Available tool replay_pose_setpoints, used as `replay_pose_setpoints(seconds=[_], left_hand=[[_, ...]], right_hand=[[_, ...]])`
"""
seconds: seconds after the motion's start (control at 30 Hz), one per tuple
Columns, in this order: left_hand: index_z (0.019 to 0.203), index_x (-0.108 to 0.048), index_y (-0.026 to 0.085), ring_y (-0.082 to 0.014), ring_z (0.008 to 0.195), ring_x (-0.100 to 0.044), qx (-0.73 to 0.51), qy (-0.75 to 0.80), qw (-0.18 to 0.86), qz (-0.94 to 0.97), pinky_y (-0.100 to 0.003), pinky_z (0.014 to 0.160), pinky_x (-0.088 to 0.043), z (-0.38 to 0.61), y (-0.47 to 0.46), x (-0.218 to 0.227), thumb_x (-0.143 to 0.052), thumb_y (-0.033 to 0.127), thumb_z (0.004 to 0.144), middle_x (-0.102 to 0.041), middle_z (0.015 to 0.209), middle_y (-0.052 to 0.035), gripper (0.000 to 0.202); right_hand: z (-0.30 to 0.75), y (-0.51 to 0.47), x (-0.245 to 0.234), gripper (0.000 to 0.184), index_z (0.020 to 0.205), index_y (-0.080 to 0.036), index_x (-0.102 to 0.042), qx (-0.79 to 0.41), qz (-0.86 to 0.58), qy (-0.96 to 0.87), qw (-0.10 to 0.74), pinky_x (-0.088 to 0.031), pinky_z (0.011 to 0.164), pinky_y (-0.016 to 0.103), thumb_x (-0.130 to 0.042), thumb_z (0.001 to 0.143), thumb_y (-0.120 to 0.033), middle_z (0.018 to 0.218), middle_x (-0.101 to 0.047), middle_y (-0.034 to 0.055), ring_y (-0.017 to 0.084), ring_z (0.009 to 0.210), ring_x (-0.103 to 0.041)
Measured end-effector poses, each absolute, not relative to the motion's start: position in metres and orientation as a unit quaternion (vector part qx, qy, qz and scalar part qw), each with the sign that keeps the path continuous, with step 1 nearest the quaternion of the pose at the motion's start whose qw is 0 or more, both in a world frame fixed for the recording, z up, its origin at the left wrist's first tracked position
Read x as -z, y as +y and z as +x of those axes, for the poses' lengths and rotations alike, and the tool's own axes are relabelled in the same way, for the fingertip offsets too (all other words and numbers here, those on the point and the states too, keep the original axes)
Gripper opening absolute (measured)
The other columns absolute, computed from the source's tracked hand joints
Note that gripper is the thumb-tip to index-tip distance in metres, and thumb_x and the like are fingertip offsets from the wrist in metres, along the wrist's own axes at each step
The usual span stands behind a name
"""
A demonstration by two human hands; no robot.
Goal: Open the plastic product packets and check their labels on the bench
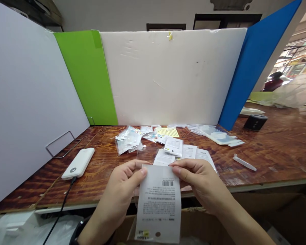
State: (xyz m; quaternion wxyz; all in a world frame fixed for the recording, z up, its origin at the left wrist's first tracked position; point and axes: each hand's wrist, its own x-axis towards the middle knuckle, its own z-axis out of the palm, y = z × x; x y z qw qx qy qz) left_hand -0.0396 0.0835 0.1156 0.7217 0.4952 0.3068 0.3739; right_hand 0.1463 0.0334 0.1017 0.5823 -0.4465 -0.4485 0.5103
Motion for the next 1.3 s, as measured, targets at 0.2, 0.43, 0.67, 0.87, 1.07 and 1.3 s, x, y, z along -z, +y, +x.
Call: replay_pose_setpoints(seconds=[0.2, 0.43, 0.67, 0.87, 1.07, 1.3], left_hand=[[0.078, -0.067, 0.015, -0.0115, 0.057, -0.06, -0.351, 0.301, 0.697, 0.547, -0.019, 0.053, -0.05, -0.043, 0.089, -0.112, -0.068, 0.03, 0.078, -0.067, 0.065, -0.0011, 0.015], [0.086, -0.068, 0.018, -0.0147, 0.066, -0.063, -0.355, 0.3, 0.687, 0.558, -0.024, 0.062, -0.053, -0.046, 0.086, -0.109, -0.066, 0.031, 0.081, -0.07, 0.073, -0.0024, 0.015], [0.085, -0.07, 0.016, -0.0138, 0.065, -0.063, -0.346, 0.294, 0.698, 0.555, -0.021, 0.061, -0.051, -0.055, 0.088, -0.106, -0.068, 0.029, 0.079, -0.072, 0.075, -0.0039, 0.014], [0.116, -0.062, 0.022, -0.0185, 0.072, -0.067, -0.339, 0.291, 0.715, 0.537, -0.029, 0.067, -0.053, -0.059, 0.09, -0.104, -0.068, 0.027, 0.08, -0.074, 0.079, -0.0055, 0.037], [0.092, -0.075, 0.024, -0.0147, 0.073, -0.064, -0.374, 0.294, 0.709, 0.52, -0.022, 0.065, -0.05, -0.058, 0.09, -0.105, -0.071, 0.018, 0.073, -0.074, 0.086, -0.0028, 0.02], [0.06, -0.075, 0.02, -0.0092, 0.055, -0.054, -0.403, 0.297, 0.69, 0.523, -0.016, 0.052, -0.042, -0.059, 0.087, -0.109, -0.074, 0.016, 0.064, -0.066, 0.058, 0.0009, 0.006]], right_hand=[[0.151, 0.029, -0.1, 0.02, 0.085, -0.019, -0.075, -0.528, -0.444, -0.467, 0.553, -0.055, 0.063, 0.025, -0.073, 0.076, -0.037, 0.079, -0.073, 0.0036, 0.016, 0.072, -0.067], [0.151, 0.03, -0.098, 0.023, 0.095, -0.019, -0.076, -0.59, -0.426, -0.448, 0.519, -0.055, 0.068, 0.028, -0.072, 0.078, -0.034, 0.079, -0.075, 0.0052, 0.017, 0.072, -0.069], [0.149, 0.032, -0.095, 0.022, 0.093, -0.02, -0.077, -0.597, -0.421, -0.431, 0.53, -0.054, 0.065, 0.026, -0.074, 0.075, -0.032, 0.075, -0.076, 0.0045, 0.016, 0.067, -0.069], [0.15, 0.034, -0.093, 0.024, 0.099, -0.022, -0.075, -0.616, -0.396, -0.432, 0.527, -0.055, 0.067, 0.024, -0.075, 0.075, -0.03, 0.08, -0.077, 0.0047, 0.014, 0.071, -0.07], [0.148, 0.035, -0.091, 0.023, 0.095, -0.026, -0.076, -0.607, -0.399, -0.414, 0.548, -0.056, 0.065, 0.022, -0.077, 0.072, -0.027, 0.081, -0.078, 0.0025, 0.013, 0.068, -0.071], [0.148, 0.029, -0.093, 0.032, 0.073, -0.031, -0.079, -0.476, -0.396, -0.528, 0.581, -0.049, 0.054, 0.013, -0.064, 0.067, -0.003, 0.068, -0.076, -0.0018, 0.01, 0.06, -0.067]])
